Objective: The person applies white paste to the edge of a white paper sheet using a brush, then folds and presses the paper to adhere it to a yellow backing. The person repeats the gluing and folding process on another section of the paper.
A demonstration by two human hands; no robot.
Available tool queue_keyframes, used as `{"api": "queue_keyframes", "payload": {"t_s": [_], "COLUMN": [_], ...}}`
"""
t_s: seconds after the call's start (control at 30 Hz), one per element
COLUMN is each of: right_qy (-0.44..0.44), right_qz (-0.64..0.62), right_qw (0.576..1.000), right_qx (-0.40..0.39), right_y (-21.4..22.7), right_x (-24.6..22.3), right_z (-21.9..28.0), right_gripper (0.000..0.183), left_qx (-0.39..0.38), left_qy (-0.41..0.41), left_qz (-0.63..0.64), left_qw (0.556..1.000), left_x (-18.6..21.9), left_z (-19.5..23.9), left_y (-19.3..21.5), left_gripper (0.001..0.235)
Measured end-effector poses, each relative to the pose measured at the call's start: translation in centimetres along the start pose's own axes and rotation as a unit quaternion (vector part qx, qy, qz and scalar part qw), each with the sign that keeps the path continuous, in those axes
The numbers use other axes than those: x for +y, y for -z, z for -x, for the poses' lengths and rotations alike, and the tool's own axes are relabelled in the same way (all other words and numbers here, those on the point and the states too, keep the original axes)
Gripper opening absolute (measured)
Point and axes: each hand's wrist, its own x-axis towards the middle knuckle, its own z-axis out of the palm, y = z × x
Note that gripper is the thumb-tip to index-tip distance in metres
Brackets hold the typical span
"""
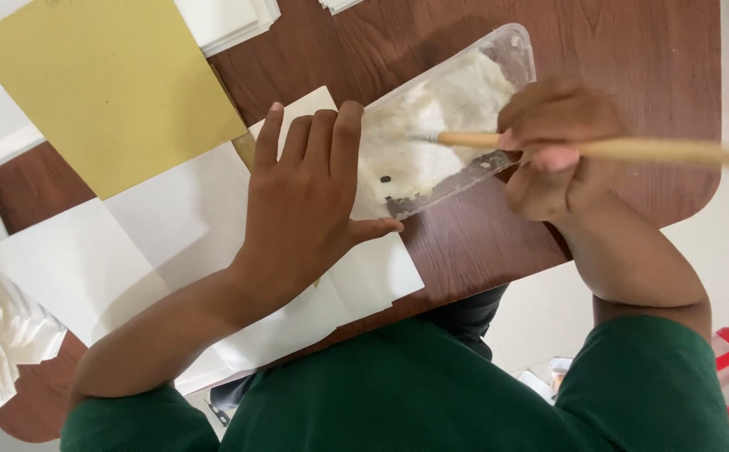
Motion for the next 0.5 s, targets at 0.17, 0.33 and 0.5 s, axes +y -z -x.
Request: {"api": "queue_keyframes", "payload": {"t_s": [0.17, 0.33, 0.5], "right_qy": [0.079, 0.056, 0.013], "right_qz": [0.177, 0.175, 0.096], "right_qw": [0.979, 0.980, 0.995], "right_qx": [-0.058, -0.073, -0.029], "right_y": [-0.3, -2.0, -1.9], "right_x": [-0.1, -1.4, -1.7], "right_z": [-0.2, -1.9, -1.3], "right_gripper": [0.048, 0.042, 0.036], "left_qx": [-0.012, -0.001, -0.005], "left_qy": [0.004, 0.003, 0.004], "left_qz": [0.014, 0.008, 0.006], "left_qw": [1.000, 1.000, 1.000], "left_x": [0.2, 0.1, 0.3], "left_z": [0.1, 0.2, 0.3], "left_y": [-0.2, -0.3, -0.4], "left_gripper": [0.132, 0.132, 0.131]}}
